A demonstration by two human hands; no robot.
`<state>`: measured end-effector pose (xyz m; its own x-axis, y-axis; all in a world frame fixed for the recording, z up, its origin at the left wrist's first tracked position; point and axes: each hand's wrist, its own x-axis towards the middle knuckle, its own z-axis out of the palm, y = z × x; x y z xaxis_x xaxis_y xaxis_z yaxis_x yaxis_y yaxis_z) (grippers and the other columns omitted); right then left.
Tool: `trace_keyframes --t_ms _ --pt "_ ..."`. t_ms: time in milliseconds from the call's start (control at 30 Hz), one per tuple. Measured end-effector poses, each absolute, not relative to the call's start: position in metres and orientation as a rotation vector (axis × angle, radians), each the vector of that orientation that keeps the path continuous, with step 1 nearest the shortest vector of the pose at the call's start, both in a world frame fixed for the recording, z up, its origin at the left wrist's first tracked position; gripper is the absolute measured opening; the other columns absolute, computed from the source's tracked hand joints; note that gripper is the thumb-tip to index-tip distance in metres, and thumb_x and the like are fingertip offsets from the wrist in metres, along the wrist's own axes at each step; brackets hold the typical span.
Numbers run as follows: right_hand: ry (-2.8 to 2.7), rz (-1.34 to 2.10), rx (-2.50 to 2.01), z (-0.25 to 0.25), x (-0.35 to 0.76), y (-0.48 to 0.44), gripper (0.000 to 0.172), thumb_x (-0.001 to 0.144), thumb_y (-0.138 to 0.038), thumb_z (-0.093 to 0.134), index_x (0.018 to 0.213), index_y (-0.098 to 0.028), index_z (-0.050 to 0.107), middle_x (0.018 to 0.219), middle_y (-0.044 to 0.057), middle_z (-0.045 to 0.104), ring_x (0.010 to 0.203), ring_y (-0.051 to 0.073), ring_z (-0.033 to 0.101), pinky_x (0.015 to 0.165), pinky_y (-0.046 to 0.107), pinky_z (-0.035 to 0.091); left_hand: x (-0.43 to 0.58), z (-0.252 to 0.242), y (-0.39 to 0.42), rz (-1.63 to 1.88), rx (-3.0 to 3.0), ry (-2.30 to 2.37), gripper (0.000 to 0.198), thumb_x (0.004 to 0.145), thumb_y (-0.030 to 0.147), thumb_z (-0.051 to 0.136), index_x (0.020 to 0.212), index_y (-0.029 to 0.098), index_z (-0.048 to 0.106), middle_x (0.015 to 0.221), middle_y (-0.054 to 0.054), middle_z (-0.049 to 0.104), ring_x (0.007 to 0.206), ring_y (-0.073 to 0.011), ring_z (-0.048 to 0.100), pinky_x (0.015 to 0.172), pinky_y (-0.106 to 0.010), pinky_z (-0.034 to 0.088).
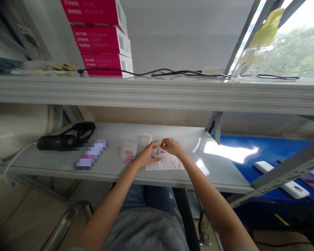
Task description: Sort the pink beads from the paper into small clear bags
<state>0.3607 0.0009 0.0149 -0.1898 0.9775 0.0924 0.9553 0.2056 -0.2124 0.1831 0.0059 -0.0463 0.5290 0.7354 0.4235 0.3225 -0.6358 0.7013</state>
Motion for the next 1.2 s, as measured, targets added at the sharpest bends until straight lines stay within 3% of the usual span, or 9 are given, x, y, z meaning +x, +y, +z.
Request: trace_keyframes --t_ms 400,600,700,767,833,900,967,1067,1200 --pt "-2.211 0.582 -1.435 -0.003 0.364 -0.024 0.032 0.083 -0.033 0.041 0.068 -0.016 0.063 0.06 0.001 0.057 0.055 0.012 0.047 0.054 0.023 0.033 0.184 -0.047 0.006 1.054 2.213 0.869 0.08 0.065 0.029 0.072 0.13 0.022 0.028 0.113 -0.008 0.056 0.107 -0.0212 0.053 0.095 -0.039 0.04" --pt "-2.139 0.499 -1.379 0.014 0.361 -0.043 0.02 0.082 -0.026 0.046 0.078 -0.017 0.063 0.075 0.003 0.062 0.063 0.012 0.052 0.059 0.023 0.038 0.184 -0.034 -0.001 1.21 2.074 0.861 0.082 0.061 0.033 0.076 0.129 0.023 0.031 0.114 -0.008 0.052 0.108 -0.0219 0.051 0.094 -0.041 0.041" --pt "-2.117 0.408 -1.347 0.03 0.361 -0.05 0.022 0.084 -0.032 0.046 0.082 -0.018 0.063 0.084 0.006 0.063 0.066 0.013 0.054 0.061 0.024 0.041 0.183 -0.023 -0.005 1.239 1.837 0.861 0.083 0.063 0.037 0.073 0.132 0.025 0.03 0.104 -0.005 0.054 0.096 -0.0189 0.055 0.076 -0.033 0.051" --pt "-2.067 0.401 -1.299 0.035 0.362 -0.054 0.023 0.084 -0.034 0.046 0.084 -0.019 0.064 0.085 0.005 0.064 0.065 0.013 0.056 0.06 0.025 0.043 0.183 -0.017 -0.006 1.222 1.666 0.837 0.062 0.069 0.04 0.067 0.123 0.023 0.042 0.092 -0.003 0.055 0.083 -0.0153 0.057 0.059 -0.024 0.052" --pt "-1.938 0.451 -1.268 0.036 0.362 -0.056 0.025 0.083 -0.036 0.048 0.096 -0.019 0.062 0.086 0.005 0.065 0.061 0.012 0.056 0.056 0.024 0.044 0.185 -0.011 -0.007 1.227 1.538 0.788 0.037 0.073 0.043 0.062 0.099 0.017 0.057 0.08 -0.001 0.053 0.072 -0.0125 0.056 0.051 -0.02 0.05" --pt "-1.766 0.593 -1.242 0.031 0.361 -0.056 0.039 0.082 -0.038 0.051 0.115 -0.019 0.052 0.088 0.005 0.066 0.053 0.011 0.057 0.047 0.023 0.043 0.188 -0.006 -0.009 1.256 1.45 0.743 0.031 0.074 0.045 0.061 0.079 0.014 0.057 0.073 0.0 0.052 0.068 -0.012 0.056 0.05 -0.021 0.052" --pt "-1.616 0.799 -1.2 0.026 0.358 -0.057 0.053 0.081 -0.042 0.052 0.127 -0.019 0.04 0.092 0.007 0.065 0.053 0.012 0.06 0.038 0.021 0.039 0.191 -0.002 -0.011 1.288 1.397 0.717 0.032 0.074 0.047 0.06 0.074 0.015 0.054 0.071 0.0 0.053 0.07 -0.0128 0.057 0.054 -0.024 0.054" --pt "-1.476 1.05 -1.124 0.019 0.353 -0.057 0.045 0.082 -0.046 0.048 0.117 -0.017 0.047 0.1 0.011 0.063 0.069 0.018 0.067 0.036 0.018 0.04 0.194 0.003 -0.015 1.311 1.385 0.709 0.033 0.076 0.048 0.057 0.077 0.016 0.053 0.073 -0.001 0.057 0.072 -0.0141 0.06 0.059 -0.027 0.055" --pt "-1.365 1.099 -1.068 0.012 0.346 -0.057 0.035 0.082 -0.048 0.048 0.096 -0.016 0.054 0.091 0.009 0.064 0.083 0.02 0.066 0.047 0.02 0.049 0.194 0.004 -0.02 1.355 1.459 0.763 0.032 0.079 0.049 0.054 0.076 0.017 0.053 0.071 -0.001 0.06 0.07 -0.0145 0.062 0.063 -0.027 0.054"
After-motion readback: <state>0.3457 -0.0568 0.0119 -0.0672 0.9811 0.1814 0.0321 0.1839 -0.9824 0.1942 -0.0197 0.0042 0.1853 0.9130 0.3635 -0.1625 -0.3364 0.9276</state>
